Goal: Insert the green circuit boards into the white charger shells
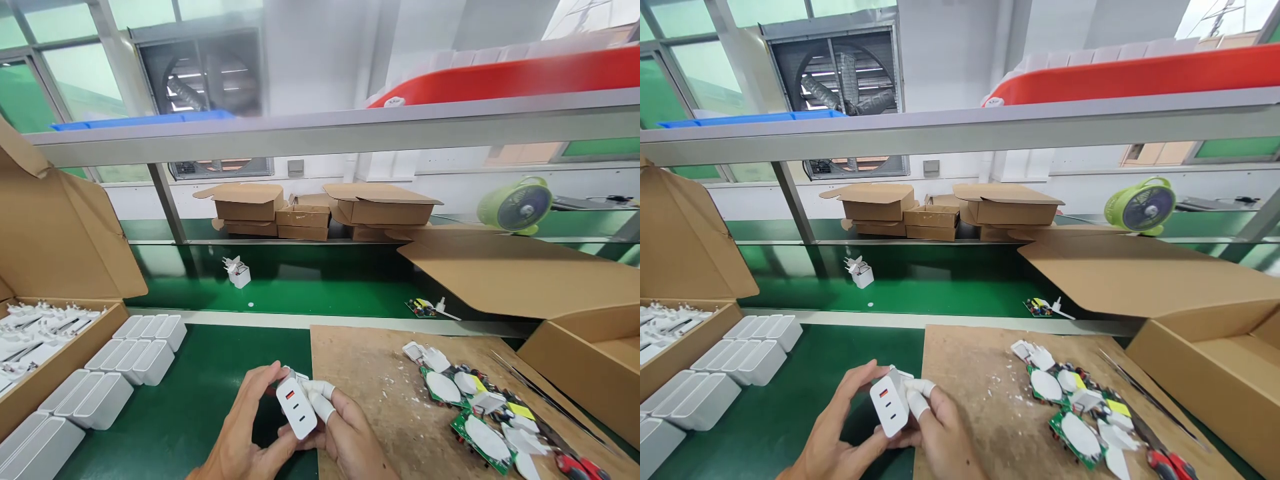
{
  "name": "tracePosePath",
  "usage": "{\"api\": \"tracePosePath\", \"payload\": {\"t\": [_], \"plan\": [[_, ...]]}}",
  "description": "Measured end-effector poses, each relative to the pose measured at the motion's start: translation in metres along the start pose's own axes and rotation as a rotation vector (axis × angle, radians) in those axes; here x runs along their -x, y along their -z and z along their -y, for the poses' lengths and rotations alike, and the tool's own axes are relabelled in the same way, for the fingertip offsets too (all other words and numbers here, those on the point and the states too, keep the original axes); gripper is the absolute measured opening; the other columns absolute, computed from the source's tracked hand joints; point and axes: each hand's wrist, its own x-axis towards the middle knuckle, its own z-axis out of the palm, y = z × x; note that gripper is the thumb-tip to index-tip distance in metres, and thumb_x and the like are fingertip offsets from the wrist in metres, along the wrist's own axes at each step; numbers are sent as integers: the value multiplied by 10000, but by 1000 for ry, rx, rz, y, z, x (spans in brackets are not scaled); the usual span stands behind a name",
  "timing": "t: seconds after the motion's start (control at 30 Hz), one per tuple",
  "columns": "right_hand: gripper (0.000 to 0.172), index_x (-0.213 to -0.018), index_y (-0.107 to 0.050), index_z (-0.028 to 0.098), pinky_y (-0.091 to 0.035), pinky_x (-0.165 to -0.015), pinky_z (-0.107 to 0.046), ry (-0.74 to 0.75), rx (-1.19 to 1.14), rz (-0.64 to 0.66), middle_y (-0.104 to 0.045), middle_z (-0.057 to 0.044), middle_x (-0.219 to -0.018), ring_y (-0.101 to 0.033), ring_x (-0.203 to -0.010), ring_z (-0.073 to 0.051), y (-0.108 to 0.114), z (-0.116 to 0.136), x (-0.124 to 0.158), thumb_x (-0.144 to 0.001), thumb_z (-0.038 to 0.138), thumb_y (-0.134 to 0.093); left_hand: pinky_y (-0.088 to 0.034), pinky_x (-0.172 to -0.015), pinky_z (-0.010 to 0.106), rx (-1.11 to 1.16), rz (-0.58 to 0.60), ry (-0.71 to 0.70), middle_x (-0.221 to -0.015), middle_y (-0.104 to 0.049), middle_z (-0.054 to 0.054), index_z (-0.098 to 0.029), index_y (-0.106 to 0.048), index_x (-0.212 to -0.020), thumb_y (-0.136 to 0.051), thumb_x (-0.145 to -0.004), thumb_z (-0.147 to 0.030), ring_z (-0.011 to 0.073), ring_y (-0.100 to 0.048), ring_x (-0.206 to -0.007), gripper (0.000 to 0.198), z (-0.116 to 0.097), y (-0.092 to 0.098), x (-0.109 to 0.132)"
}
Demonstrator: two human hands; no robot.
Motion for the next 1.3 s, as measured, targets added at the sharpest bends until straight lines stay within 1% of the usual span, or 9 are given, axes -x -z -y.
{"api": "tracePosePath", "payload": {"t": [0.37,0.53,0.6,0.73,0.87,1.03,1.1,1.2,1.3], "plan": [[663,-1150,-716,199,-649,-745,-457,-4,49,-5,-811,-94,-907,-789,-783,-300,-3,8,1,-816,766,-796,-641,-1061,466,3,5,10,-1411,-695,132,-302,-347,-1647,-717,-955,-167,302,-686,-1296,796,-1,2,-2],[440,-1202,-695,243,-600,-995,-475,224,468,-113,-784,-117,-1138,-745,-1062,-312,-8,34,12,-924,578,-757,-577,-1160,534,-40,86,10,-1602,-566,194,-290,-340,-1678,-868,-911,-398,388,-604,-1450,937,-3,7,-4],[399,-1246,-676,260,-577,-1022,-473,253,705,-153,-774,-98,-1113,-736,-1047,-301,-7,37,16,-903,450,-751,-579,-1162,508,-60,117,-13,-1657,-509,202,-287,-421,-1648,-827,-952,-401,388,-593,-1466,814,-3,8,-5],[560,-1393,-578,232,-560,-1039,-486,286,994,-122,-740,-116,-1204,-713,-1089,-304,-2,27,18,-852,336,-678,-641,-1076,381,-107,124,-35,-1561,-617,158,-294,-651,-1471,-656,-1067,-243,294,-712,-1325,408,1,6,-4],[648,-1500,-487,196,-542,-1067,-510,317,1080,-105,-693,-145,-1266,-691,-1127,-312,1,12,15,-884,341,-626,-657,-1035,376,-206,101,-87,-1494,-666,148,-304,-665,-1480,-633,-1076,-227,287,-721,-1283,412,6,1,-3],[737,-1550,-470,215,-574,-982,-468,313,1101,-68,-683,-118,-1200,-687,-1036,-294,-1,7,14,-837,253,-649,-631,-1079,438,-288,127,-70,-1552,-606,174,-313,-542,-1596,-529,-1128,-336,311,-651,-1377,468,1,-8,1],[801,-1565,-470,225,-582,-959,-451,271,1113,-64,-698,-117,-1206,-695,-1025,-296,-3,12,15,-788,199,-665,-636,-1063,456,-288,114,-77,-1531,-612,187,-309,-539,-1599,-523,-1128,-356,325,-652,-1366,474,-3,-11,2],[799,-1582,-466,244,-577,-997,-437,225,1130,-19,-710,-119,-1254,-708,-1066,-295,-6,30,20,-813,191,-675,-684,-916,407,-284,64,-94,-1381,-691,182,-308,-652,-1496,-594,-1092,-285,317,-721,-1225,409,-6,-13,0],[808,-1611,-448,234,-544,-1083,-456,285,1221,80,-654,-155,-1402,-674,-1207,-318,-5,51,26,-844,163,-692,-697,-836,363,-260,1,-117,-1310,-732,172,-275,-741,-1337,-637,-1063,-247,301,-760,-1154,294,-7,-13,1]]}}
